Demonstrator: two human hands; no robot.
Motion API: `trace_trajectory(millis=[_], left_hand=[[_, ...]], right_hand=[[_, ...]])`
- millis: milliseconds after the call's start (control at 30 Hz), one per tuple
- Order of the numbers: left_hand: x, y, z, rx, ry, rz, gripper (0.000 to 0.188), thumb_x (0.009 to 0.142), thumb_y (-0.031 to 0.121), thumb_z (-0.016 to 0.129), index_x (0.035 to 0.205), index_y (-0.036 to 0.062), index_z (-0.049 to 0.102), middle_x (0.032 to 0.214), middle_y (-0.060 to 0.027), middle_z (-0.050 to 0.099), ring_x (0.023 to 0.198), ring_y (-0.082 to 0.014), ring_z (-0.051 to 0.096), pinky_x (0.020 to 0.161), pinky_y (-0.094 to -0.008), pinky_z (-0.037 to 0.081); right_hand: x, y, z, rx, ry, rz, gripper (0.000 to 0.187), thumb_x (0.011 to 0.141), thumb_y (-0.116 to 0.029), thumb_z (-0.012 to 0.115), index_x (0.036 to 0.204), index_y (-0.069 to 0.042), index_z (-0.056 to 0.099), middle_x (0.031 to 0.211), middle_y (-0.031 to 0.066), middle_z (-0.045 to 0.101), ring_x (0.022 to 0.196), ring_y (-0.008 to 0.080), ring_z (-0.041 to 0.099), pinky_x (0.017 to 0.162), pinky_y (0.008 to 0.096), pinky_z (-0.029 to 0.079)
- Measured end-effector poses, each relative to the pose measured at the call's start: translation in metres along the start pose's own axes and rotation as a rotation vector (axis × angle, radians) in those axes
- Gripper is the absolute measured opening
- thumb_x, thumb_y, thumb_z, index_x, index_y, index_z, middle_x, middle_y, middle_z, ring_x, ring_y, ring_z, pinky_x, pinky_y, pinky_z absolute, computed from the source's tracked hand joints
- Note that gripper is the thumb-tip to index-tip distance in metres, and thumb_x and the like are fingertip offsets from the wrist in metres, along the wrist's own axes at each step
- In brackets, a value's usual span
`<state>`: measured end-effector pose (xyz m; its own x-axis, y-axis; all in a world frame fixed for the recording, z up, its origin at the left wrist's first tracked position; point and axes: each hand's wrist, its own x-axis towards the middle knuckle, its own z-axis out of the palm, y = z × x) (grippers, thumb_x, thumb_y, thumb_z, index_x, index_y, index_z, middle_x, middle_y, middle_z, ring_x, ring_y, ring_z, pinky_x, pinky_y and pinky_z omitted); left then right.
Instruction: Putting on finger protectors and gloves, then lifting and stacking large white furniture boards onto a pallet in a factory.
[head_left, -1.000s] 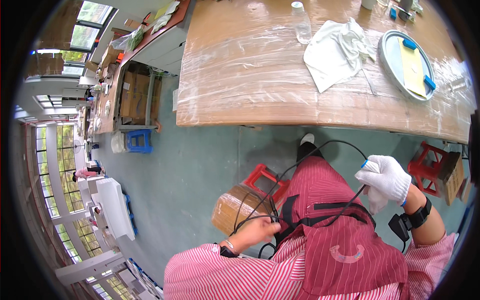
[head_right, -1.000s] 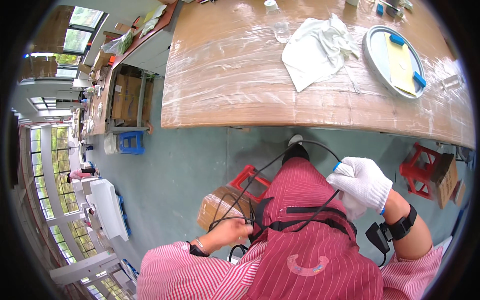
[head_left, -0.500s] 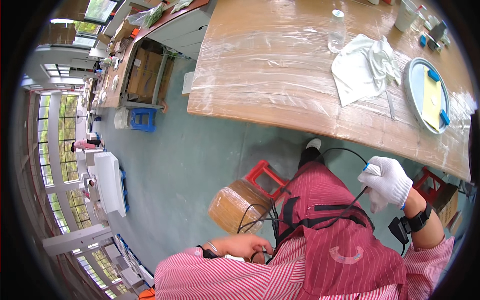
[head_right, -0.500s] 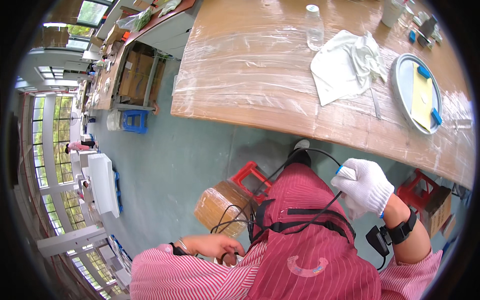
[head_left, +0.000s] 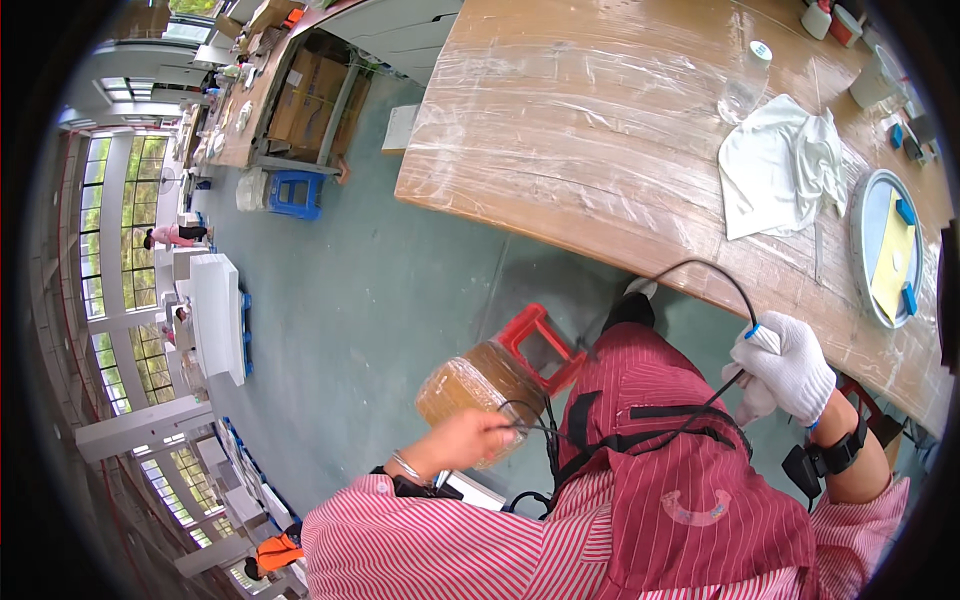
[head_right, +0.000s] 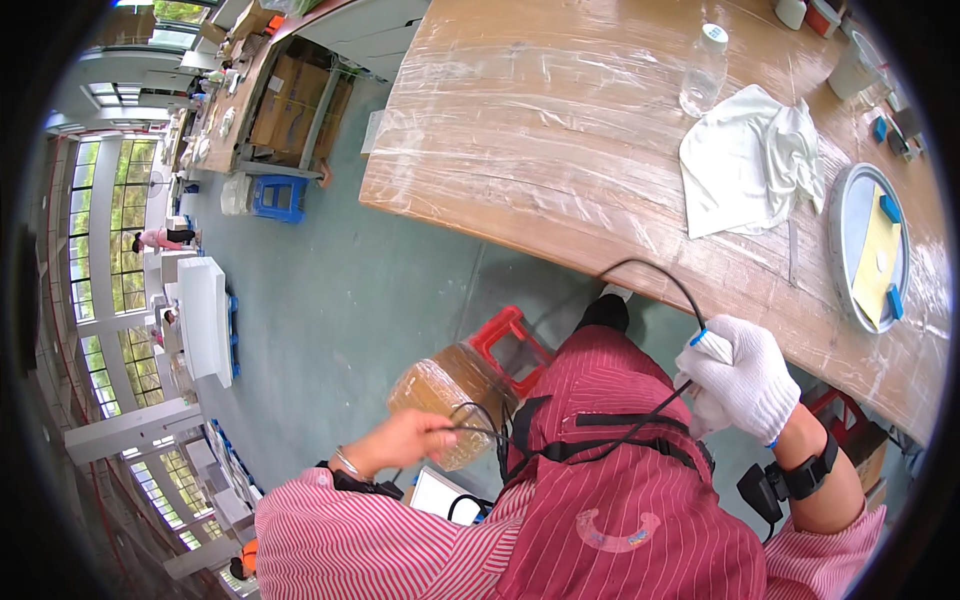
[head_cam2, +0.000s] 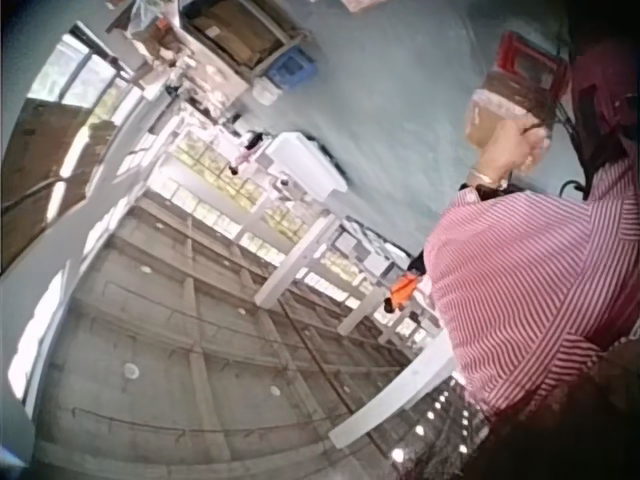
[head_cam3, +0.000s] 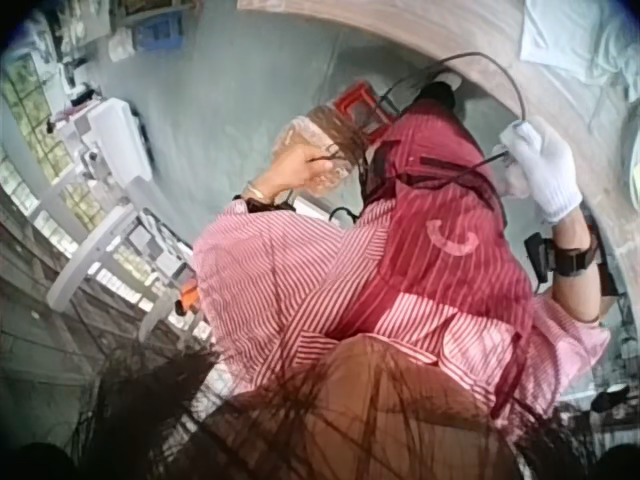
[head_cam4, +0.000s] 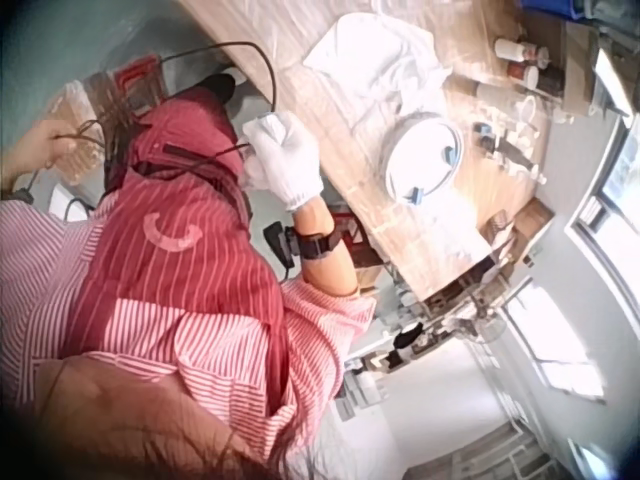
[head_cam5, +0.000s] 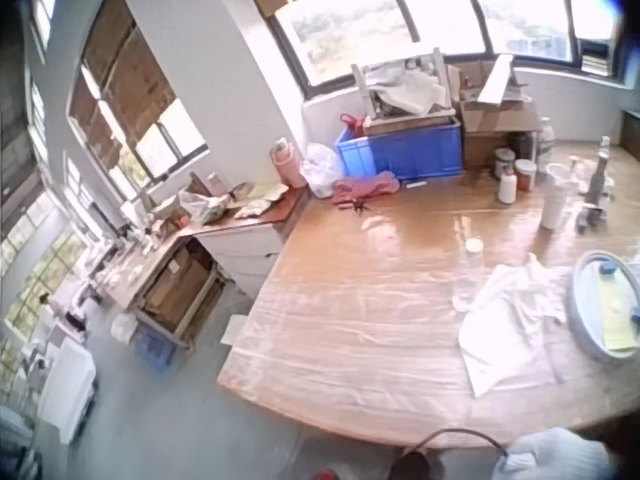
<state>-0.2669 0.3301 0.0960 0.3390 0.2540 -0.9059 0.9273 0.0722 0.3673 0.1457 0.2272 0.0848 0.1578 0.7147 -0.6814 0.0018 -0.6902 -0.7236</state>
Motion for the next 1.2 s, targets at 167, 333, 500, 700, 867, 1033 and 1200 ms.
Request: trace_trajectory(millis=[167, 333, 500, 700, 867, 1033, 1200], left_hand=[[0.008, 0.034, -0.022, 0.497, 0.465, 0.494, 0.023, 0.098, 0.023, 0.065, 0.113, 0.0075, 0.071, 0.088, -0.006, 0.072, 0.079, -0.0173, 0.068, 0.072, -0.0342, 0.054], [0.009, 0.047, -0.046, 0.078, 0.204, 0.309, 0.02, 0.096, 0.021, 0.066, 0.106, 0.0044, 0.072, 0.086, -0.0056, 0.071, 0.079, -0.0167, 0.067, 0.071, -0.0344, 0.052], [-0.003, 0.044, -0.096, -0.074, 0.095, 0.017, 0.022, 0.099, 0.018, 0.064, 0.11, -0.0006, 0.068, 0.09, -0.0012, 0.069, 0.077, -0.009, 0.063, 0.073, -0.0262, 0.053], [-0.041, 0.071, -0.152, -0.379, 0.726, 0.299, 0.017, 0.099, 0.019, 0.064, 0.105, 0.0028, 0.067, 0.074, 0.0047, 0.056, 0.061, -0.0042, 0.049, 0.055, -0.0206, 0.038], [-0.066, 0.097, -0.156, -0.489, 0.774, 0.504, 0.017, 0.1, 0.019, 0.064, 0.106, 0.0035, 0.067, 0.072, 0.0069, 0.053, 0.058, -0.0025, 0.042, 0.053, -0.0189, 0.03], [-0.052, 0.11, -0.115, -0.457, 0.428, 0.424, 0.013, 0.098, 0.018, 0.067, 0.101, 0.0052, 0.066, 0.075, 0.0064, 0.056, 0.061, -0.0011, 0.045, 0.053, -0.0189, 0.034], [-0.001, 0.095, -0.042, -0.407, -0.062, 0.144, 0.02, 0.097, 0.022, 0.067, 0.108, 0.0063, 0.069, 0.087, 0.004, 0.065, 0.067, -0.003, 0.056, 0.058, -0.0201, 0.046]], right_hand=[[0.015, -0.016, 0.012, -0.025, -0.041, -0.024, 0.011, 0.086, -0.009, 0.071, 0.088, 0.0, 0.064, 0.077, 0.0068, 0.069, 0.071, 0.0127, 0.067, 0.065, 0.0293, 0.055], [0.016, -0.022, 0.024, 0.215, -0.08, 0.003, 0.01, 0.09, -0.006, 0.066, 0.093, 0.002, 0.061, 0.079, 0.0103, 0.069, 0.072, 0.0184, 0.071, 0.066, 0.0312, 0.057], [0.007, -0.018, 0.021, 0.253, -0.055, -0.004, 0.008, 0.091, -0.005, 0.064, 0.093, 0.002, 0.06, 0.079, 0.0114, 0.069, 0.074, 0.0221, 0.073, 0.067, 0.0328, 0.059], [0.0, -0.016, 0.02, 0.335, -0.055, 0.013, 0.008, 0.092, -0.004, 0.063, 0.095, 0.002, 0.059, 0.082, 0.0129, 0.069, 0.076, 0.0253, 0.074, 0.067, 0.0339, 0.06], [-0.006, -0.026, 0.021, 0.369, -0.126, -0.03, 0.01, 0.092, -0.006, 0.064, 0.096, 0.002, 0.06, 0.083, 0.016, 0.071, 0.076, 0.0248, 0.074, 0.066, 0.0332, 0.06], [-0.006, -0.043, 0.023, 0.435, -0.238, -0.055, 0.013, 0.092, -0.008, 0.067, 0.098, 0.003, 0.064, 0.082, 0.0177, 0.072, 0.074, 0.023, 0.073, 0.064, 0.0319, 0.059], [-0.01, -0.066, 0.033, 0.448, -0.329, -0.006, 0.015, 0.091, -0.011, 0.072, 0.095, 0.002, 0.065, 0.08, 0.0131, 0.072, 0.072, 0.0183, 0.07, 0.064, 0.0298, 0.057]])
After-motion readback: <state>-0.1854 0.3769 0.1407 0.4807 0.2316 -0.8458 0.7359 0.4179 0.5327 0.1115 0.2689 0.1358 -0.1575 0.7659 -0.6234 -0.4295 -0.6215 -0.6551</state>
